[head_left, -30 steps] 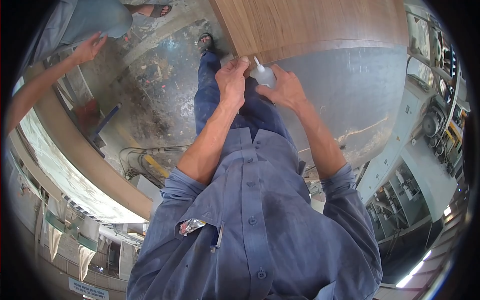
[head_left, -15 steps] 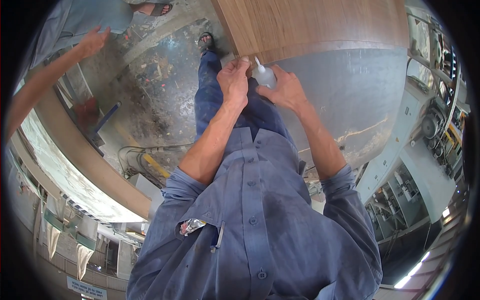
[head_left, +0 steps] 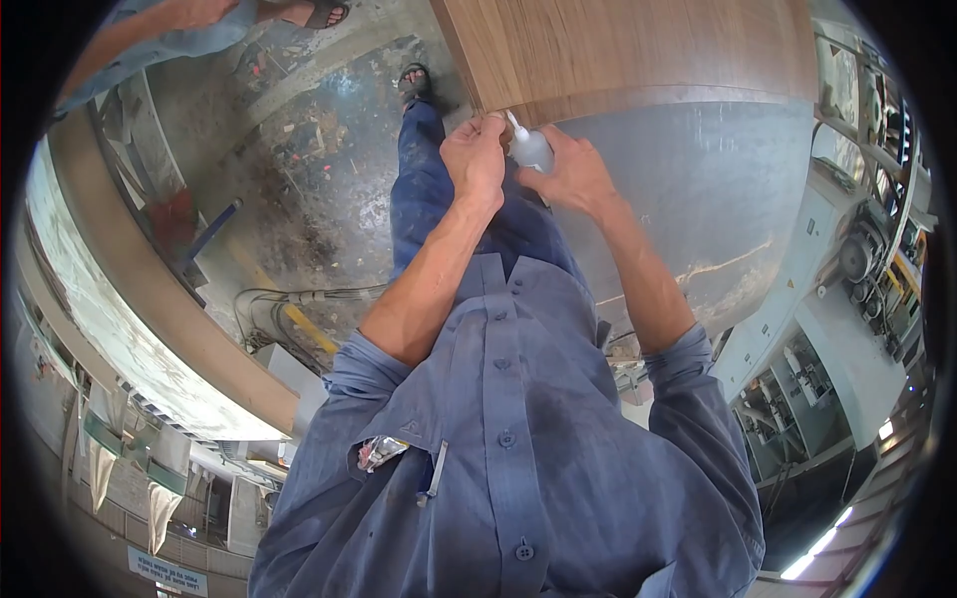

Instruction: Moving large wooden panels onto a workbench and applying adhesive precisely along their edges.

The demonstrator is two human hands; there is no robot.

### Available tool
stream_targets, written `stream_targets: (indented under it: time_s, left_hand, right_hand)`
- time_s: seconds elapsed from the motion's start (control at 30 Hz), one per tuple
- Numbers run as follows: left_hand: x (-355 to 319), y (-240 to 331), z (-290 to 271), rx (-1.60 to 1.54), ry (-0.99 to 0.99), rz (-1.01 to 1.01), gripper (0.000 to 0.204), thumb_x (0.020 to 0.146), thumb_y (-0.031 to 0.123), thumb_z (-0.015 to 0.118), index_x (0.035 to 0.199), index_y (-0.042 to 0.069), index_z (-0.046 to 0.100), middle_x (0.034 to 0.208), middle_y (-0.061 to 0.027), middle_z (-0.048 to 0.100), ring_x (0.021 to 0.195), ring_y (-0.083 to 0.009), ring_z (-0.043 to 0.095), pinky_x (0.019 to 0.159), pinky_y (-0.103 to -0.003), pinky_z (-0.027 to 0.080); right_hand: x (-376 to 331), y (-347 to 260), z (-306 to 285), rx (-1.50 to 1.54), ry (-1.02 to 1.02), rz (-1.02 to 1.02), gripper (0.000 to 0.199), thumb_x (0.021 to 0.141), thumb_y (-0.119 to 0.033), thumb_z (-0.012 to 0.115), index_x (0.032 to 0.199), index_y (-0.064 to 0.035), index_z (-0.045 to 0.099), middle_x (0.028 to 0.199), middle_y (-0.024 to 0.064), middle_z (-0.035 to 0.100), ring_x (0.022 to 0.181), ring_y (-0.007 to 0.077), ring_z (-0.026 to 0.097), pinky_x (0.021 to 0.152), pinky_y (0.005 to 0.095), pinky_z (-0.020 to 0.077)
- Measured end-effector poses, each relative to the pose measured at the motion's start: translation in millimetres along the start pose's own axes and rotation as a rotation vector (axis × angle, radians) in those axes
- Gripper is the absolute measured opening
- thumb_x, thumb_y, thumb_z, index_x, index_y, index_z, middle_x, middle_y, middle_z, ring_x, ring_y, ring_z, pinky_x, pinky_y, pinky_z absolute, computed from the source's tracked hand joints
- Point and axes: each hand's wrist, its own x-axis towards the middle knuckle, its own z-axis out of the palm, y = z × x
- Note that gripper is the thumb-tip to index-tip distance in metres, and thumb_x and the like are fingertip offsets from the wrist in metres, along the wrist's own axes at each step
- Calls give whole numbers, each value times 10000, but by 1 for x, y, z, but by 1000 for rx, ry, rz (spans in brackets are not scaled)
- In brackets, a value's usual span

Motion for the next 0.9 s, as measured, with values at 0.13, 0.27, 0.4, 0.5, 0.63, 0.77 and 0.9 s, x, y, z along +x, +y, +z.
stream_targets:
  time_s: [0.13,0.27,0.4,0.5,0.63,0.77,0.9]
  left_hand:
    - [0,5,1,-29,6,-7,105,797,78,607,791,-27,609,718,-42,608,614,-95,522,546,-236,394]
    - [0,5,0,-52,-27,-44,97,791,82,608,769,-12,615,713,-35,606,617,-98,522,549,-239,397]
    - [1,4,-3,-60,-23,-17,96,799,89,619,770,-3,620,715,-33,607,620,-98,520,552,-241,400]
    - [2,3,-6,-76,-52,-10,108,810,97,631,755,5,622,707,-27,603,615,-97,517,552,-239,402]
    - [3,2,-9,-85,-82,1,132,820,105,642,736,4,625,695,-21,600,600,-96,515,552,-239,405]
    - [5,1,-12,-91,-129,-15,125,821,96,645,748,-4,635,693,-21,602,593,-96,516,555,-238,413]
    - [6,1,-15,-8,-154,-4,115,865,137,613,849,27,644,768,-25,623,709,-119,575,677,-290,478]
  right_hand:
    - [2,-1,-3,-4,-44,-20,531,626,-368,669,1022,-31,561,860,205,646,837,392,611,763,439,481]
    - [5,0,-6,-39,-73,-22,578,634,-390,676,1065,-25,554,904,232,628,877,399,595,787,445,471]
    - [8,1,-11,-95,-147,26,665,643,-419,677,1155,-19,532,993,274,598,965,404,566,841,449,453]
    - [8,-1,-14,-145,-139,27,679,646,-421,673,1177,-24,526,995,263,603,990,391,558,855,440,448]
    - [5,-6,-20,-114,-169,-11,682,647,-420,661,1188,-28,523,1003,249,607,1002,380,554,860,432,446]
    - [4,-10,-27,-189,-115,-20,629,633,-417,647,1130,-43,553,1002,216,615,999,364,552,854,430,448]
    - [7,-12,-33,-290,-136,5,590,626,-408,641,1100,-65,570,972,188,625,979,349,559,835,430,456]
